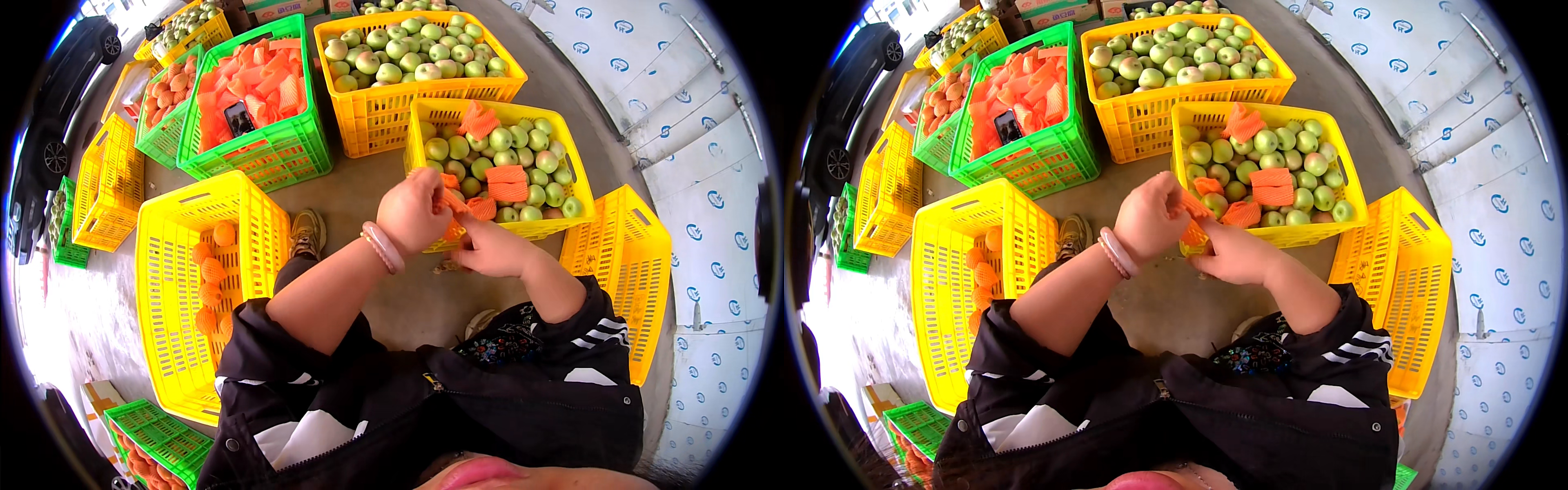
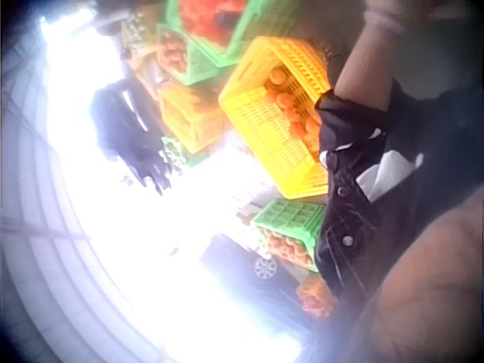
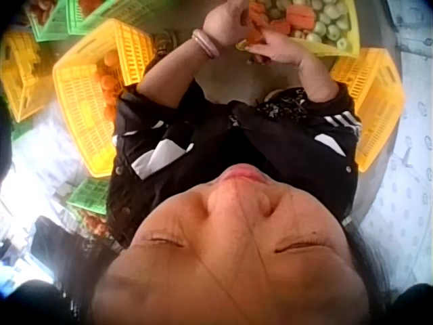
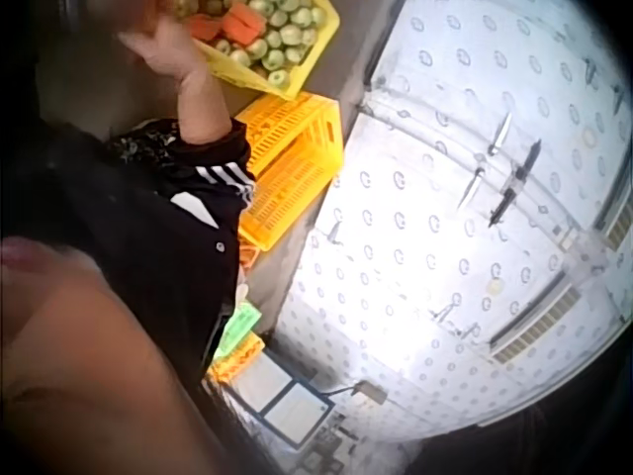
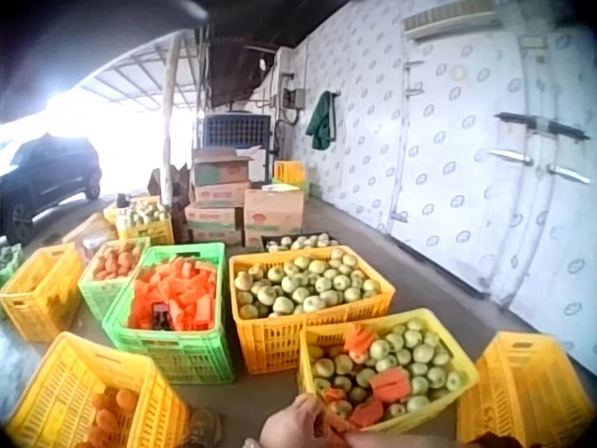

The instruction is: The person repeatedly picks green apples from a yellow crate, wraps each one in an orange foam net, and places the wrapped apple into a separate yellow crate. The task is performed by hand without tools.

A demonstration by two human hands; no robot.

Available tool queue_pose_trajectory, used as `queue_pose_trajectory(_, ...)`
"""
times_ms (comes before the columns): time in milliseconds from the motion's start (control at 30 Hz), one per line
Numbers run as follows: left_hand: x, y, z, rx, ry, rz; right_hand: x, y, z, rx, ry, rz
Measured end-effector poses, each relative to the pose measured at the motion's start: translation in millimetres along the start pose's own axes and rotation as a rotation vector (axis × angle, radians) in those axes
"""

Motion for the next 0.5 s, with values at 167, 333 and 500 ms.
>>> queue_pose_trajectory(167, -16, -11, -12, 0.014, -0.161, 0.119, -24, 14, 12, 0.145, -0.068, 1.263)
queue_pose_trajectory(333, -24, -17, -18, 0.004, -0.219, 0.126, -11, 8, 17, -0.094, 0.201, 1.497)
queue_pose_trajectory(500, -56, -18, -47, 0.01, -0.314, 0.118, -15, 37, 33, -0.153, 0.36, 1.574)
Point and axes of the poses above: each hand's wrist, its own z-axis towards the middle knuckle, its own y-axis out of the back of the hand, x = y × z, the point moved 4 cm from there along z, towards the middle knuckle, and after that the axes turned 15 degrees about z, right-handed, at the moved point
